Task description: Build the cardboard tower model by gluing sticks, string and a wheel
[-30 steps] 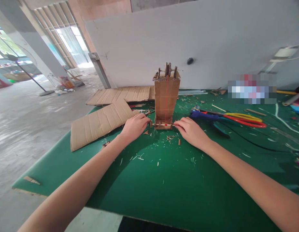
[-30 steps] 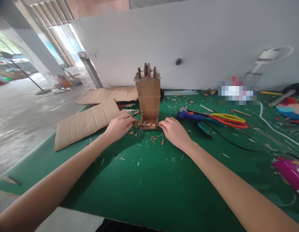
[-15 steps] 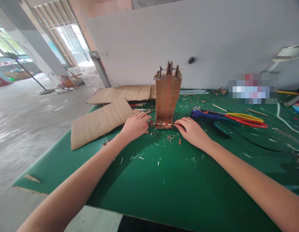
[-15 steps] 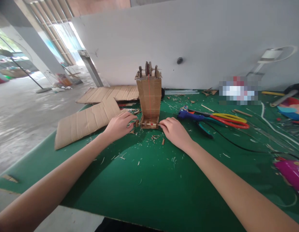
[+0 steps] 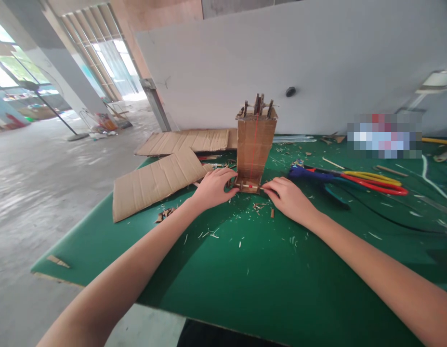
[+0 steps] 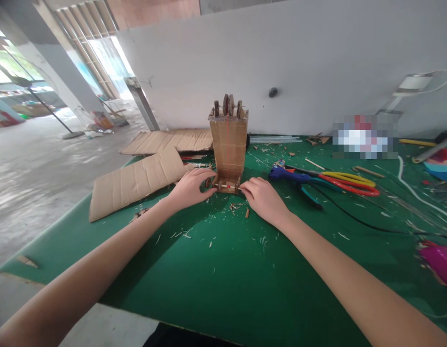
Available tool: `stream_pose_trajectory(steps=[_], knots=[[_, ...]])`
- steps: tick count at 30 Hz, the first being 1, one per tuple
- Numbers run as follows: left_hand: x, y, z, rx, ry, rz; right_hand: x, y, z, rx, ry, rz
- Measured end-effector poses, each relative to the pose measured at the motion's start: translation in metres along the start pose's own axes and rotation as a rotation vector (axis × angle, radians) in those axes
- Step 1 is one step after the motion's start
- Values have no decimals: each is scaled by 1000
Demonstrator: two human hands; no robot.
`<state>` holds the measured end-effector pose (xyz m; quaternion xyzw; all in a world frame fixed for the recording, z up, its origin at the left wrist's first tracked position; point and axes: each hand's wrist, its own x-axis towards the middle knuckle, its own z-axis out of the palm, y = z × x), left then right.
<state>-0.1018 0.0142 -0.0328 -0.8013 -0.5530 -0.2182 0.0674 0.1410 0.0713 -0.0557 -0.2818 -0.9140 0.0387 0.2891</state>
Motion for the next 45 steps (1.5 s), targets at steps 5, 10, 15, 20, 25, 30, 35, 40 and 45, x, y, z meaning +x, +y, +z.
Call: stream_pose_trajectory(steps=[5, 10, 15, 20, 25, 30, 35, 40, 45], knots=[[2, 0, 0, -15, 33, 21, 2, -1, 0, -19, -1, -13], [1, -3, 1, -26, 32, 26, 3, -1, 1, -28, -3, -23], [1, -6, 1, -44, 23, 44, 3, -1, 3, -29, 5, -6], [1, -5, -2, -54, 1, 44, 3, -3, 2, -32, -1, -9], [-6, -9, -11, -32, -19, 5, 2, -2, 3, -18, 6, -3], [-7, -23, -11, 48, -8, -33, 1, -1, 4, -19, -2, 6], [-4, -28, -5, 97, -82, 16, 1, 0, 4, -20, -2, 8], [-4, -25, -3, 99, -51, 19, 2, 0, 4, -31, -1, -9], [-3, -23, -3, 106, -29, 31, 2, 0, 3, -29, 6, -16]])
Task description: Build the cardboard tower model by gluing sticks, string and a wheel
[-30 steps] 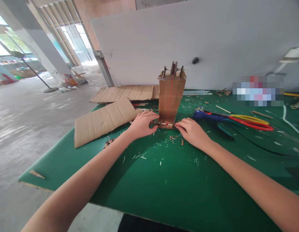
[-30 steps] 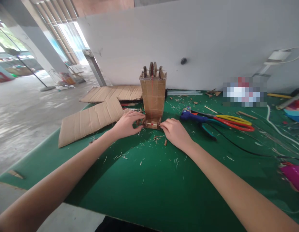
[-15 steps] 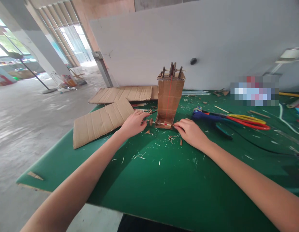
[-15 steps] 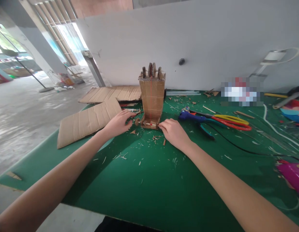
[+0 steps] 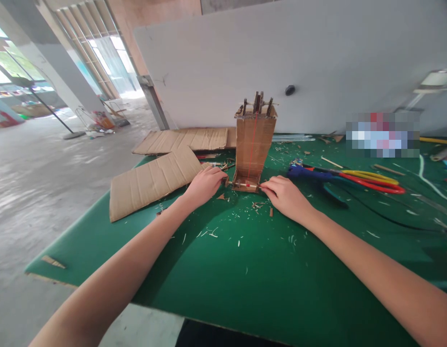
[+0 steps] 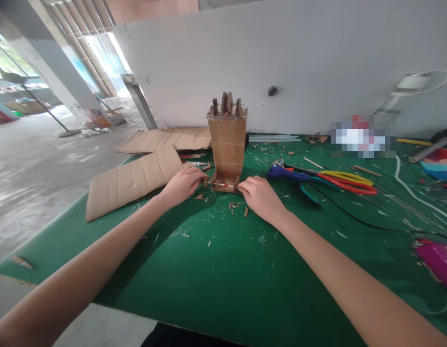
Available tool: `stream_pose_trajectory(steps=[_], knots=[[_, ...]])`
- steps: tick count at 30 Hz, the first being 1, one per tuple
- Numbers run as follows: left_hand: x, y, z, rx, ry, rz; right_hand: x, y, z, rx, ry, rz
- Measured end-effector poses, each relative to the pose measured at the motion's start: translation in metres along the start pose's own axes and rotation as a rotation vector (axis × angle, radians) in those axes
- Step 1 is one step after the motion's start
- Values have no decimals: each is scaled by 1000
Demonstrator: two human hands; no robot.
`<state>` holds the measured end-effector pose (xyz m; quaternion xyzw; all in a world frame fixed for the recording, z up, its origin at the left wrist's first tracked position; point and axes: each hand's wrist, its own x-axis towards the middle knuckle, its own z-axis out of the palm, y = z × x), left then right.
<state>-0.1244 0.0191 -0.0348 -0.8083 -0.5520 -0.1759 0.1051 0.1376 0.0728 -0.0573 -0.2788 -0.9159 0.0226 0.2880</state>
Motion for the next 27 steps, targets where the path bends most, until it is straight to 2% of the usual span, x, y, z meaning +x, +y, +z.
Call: stream_pose_trajectory(steps=[8, 18, 27], knots=[[1, -1, 9, 29, 38, 17, 0, -1, 0, -2, -6, 12], [-7, 0, -8, 20, -76, 70, -1, -1, -1, -12, -6, 13], [-4, -6, -4, 24, -84, 114, 1, 0, 0, 0, -14, 21]])
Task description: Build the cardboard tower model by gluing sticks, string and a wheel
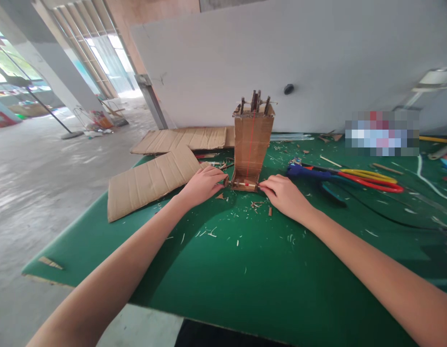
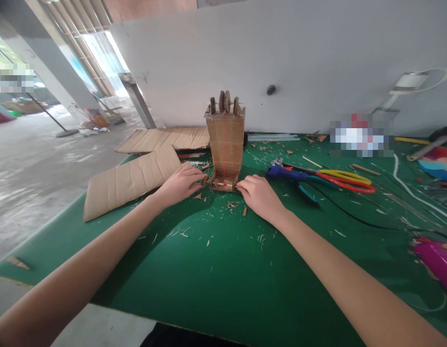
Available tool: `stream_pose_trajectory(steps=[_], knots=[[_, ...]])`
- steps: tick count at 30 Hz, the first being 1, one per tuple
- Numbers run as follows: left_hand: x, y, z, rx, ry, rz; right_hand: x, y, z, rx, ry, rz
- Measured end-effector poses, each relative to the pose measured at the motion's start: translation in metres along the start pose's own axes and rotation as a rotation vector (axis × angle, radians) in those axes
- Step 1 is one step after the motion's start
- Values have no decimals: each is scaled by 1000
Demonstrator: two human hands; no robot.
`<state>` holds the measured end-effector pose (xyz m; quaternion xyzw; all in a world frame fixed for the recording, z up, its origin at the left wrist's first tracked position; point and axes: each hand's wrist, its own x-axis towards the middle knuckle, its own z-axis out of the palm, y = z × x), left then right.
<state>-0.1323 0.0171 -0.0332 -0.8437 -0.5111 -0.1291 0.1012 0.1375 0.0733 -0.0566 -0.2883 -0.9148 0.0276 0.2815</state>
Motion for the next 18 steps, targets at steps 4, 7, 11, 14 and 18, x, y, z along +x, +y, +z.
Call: stream_pose_trajectory(steps=[4, 7, 11, 14, 18], knots=[[0, 0, 1, 2, 8, 5, 0, 0, 0, 5, 5, -5], [0, 0, 2, -3, 17, 12, 0, -1, -1, 4, 7, -7], [0, -1, 2, -6, 27, 14, 0, -1, -1, -9, 5, -9], [0, 0, 1, 7, 20, 7, 0, -2, -2, -20, -1, -10], [-2, 1, -1, 36, 13, 0, 0, -2, -3, -45, -11, 8]])
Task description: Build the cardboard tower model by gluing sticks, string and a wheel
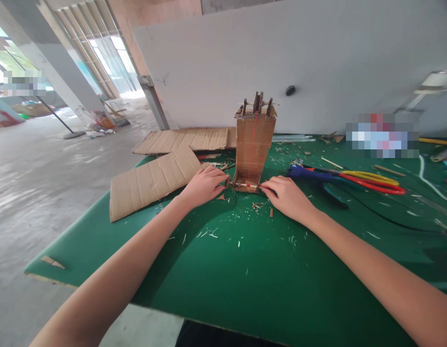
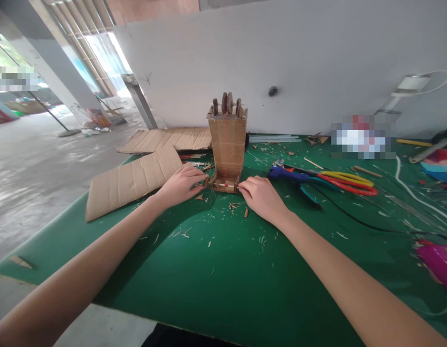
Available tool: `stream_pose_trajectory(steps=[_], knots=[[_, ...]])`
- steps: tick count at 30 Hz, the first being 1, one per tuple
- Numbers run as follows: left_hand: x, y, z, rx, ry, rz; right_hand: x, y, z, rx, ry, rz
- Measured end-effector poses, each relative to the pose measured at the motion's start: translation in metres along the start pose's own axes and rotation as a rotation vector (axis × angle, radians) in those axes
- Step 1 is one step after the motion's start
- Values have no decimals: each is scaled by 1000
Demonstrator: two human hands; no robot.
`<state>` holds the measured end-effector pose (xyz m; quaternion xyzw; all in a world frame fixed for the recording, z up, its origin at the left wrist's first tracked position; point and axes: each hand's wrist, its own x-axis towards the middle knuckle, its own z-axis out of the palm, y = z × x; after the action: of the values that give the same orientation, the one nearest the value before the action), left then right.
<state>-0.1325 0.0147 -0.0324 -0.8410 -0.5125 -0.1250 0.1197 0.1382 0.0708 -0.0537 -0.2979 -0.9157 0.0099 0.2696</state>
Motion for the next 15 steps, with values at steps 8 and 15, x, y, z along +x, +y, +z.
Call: stream_pose_trajectory(steps=[8, 15], knots=[[-3, 2, -3, -10, 28, -15, -2, -1, -3, -12, 2, 36], [-3, 3, -3, -49, 34, -29, -4, -2, -3, -23, 10, 43]])
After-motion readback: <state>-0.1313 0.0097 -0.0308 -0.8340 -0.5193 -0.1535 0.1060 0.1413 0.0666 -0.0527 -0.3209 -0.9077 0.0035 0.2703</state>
